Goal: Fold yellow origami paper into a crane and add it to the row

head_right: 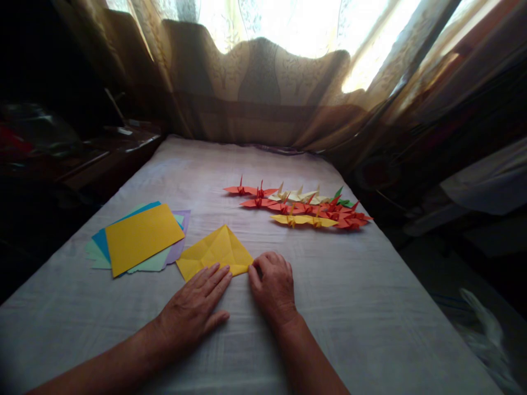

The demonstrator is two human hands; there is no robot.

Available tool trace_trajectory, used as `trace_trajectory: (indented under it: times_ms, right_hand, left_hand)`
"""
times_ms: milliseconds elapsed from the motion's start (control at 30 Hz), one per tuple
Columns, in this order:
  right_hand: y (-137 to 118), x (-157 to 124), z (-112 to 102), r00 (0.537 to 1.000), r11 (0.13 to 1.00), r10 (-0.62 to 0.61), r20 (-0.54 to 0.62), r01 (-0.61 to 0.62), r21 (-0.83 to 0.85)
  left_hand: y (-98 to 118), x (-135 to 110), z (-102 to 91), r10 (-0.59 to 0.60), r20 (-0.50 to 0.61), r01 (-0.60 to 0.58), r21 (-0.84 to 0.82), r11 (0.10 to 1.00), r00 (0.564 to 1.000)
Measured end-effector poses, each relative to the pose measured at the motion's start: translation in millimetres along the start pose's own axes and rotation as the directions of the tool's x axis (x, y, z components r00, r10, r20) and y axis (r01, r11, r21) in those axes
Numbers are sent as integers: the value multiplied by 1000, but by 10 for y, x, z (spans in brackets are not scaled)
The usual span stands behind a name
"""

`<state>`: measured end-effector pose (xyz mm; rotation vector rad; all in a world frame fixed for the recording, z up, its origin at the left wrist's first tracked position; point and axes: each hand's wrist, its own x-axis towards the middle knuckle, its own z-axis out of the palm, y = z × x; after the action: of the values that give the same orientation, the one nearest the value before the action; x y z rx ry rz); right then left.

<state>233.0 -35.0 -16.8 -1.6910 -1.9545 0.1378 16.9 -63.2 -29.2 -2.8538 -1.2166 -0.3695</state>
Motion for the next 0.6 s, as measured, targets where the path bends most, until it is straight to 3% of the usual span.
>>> trace_trajectory:
  times_ms: [600]
  right_hand:
    - [-28,-3,-14,1000,1000,9,5,-9,-19]
  left_hand:
    - [27,19,-35,-17,-40,16,-9,1000,999]
